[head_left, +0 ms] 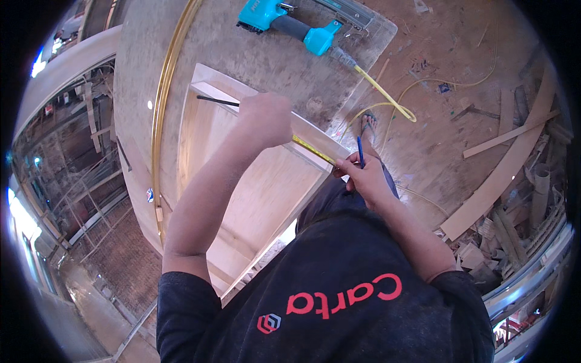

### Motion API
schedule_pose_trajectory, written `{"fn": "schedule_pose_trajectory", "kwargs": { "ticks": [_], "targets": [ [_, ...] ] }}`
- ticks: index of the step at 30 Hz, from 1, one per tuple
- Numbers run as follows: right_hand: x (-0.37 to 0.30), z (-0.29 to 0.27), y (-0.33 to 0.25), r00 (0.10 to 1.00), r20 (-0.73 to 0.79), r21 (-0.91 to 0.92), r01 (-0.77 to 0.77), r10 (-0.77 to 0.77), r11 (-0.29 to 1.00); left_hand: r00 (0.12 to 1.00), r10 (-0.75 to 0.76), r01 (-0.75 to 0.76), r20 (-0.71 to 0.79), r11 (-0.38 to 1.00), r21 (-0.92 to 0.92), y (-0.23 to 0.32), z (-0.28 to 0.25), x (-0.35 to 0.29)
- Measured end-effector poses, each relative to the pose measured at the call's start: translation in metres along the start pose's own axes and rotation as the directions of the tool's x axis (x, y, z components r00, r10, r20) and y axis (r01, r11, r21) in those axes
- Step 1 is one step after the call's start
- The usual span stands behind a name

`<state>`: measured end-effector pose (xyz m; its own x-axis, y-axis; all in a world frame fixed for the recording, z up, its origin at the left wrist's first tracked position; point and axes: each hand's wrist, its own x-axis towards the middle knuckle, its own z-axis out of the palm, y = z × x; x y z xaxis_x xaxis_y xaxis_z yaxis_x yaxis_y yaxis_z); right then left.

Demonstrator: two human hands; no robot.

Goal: The person measures and marks a wooden frame with a tape measure and pen, then positions a wooden panel and secures it using a pneumatic nail gun. The person handles the frame, panel, and tools throughout the process.

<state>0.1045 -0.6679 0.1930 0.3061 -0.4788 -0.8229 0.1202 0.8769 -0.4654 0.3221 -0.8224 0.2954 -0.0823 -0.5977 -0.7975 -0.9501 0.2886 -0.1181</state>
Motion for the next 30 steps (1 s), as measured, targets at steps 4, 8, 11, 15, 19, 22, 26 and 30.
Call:
{"fn": "schedule_pose_trajectory", "kwargs": {
  "ticks": [4, 8, 11, 15, 19, 22, 26, 30],
  "targets": [
    [0.001, 0.000, -0.004, 1.000, 0.000, -0.014, 0.014, -0.014, 1.000, 0.998, 0.051, -0.052, 0.029, 0.997, 0.056, 0.011, 0.001, 0.004],
    [-0.001, -0.002, -0.010, 1.000, -0.010, -0.046, 0.027, -0.028, 0.999, 0.994, 0.106, -0.107, 0.030, 0.994, 0.035, 0.019, 0.008, 0.004],
    [0.000, -0.011, -0.005, 0.999, 0.004, -0.059, 0.040, -0.040, 0.997, 0.990, 0.137, -0.137, 0.020, 0.990, 0.012, 0.026, 0.010, 0.003],
    [0.002, -0.016, 0.005, 0.998, 0.045, 0.020, 0.040, -0.041, 0.999, 0.987, 0.156, -0.156, -0.046, 0.988, 0.005, 0.030, 0.015, 0.000],
    [0.002, -0.013, 0.009, 0.995, 0.066, 0.093, 0.063, -0.069, 0.994, 0.991, 0.135, -0.134, -0.024, 0.990, 0.034, 0.030, 0.012, 0.000],
    [0.001, -0.010, 0.012, 0.993, 0.047, 0.086, 0.103, -0.107, 0.991, 0.992, 0.128, -0.127, -0.008, 0.990, 0.053, 0.031, 0.008, -0.002],
    [-0.001, -0.011, 0.010, 0.990, 0.028, 0.016, 0.139, -0.140, 0.990, 0.989, 0.141, -0.137, -0.046, 0.987, 0.083, 0.032, 0.011, -0.003],
    [0.002, -0.013, 0.016, 0.986, 0.000, -0.068, 0.168, -0.168, 0.983, 0.990, 0.127, -0.120, -0.061, 0.988, 0.101, 0.034, 0.012, -0.006]
  ]
}}
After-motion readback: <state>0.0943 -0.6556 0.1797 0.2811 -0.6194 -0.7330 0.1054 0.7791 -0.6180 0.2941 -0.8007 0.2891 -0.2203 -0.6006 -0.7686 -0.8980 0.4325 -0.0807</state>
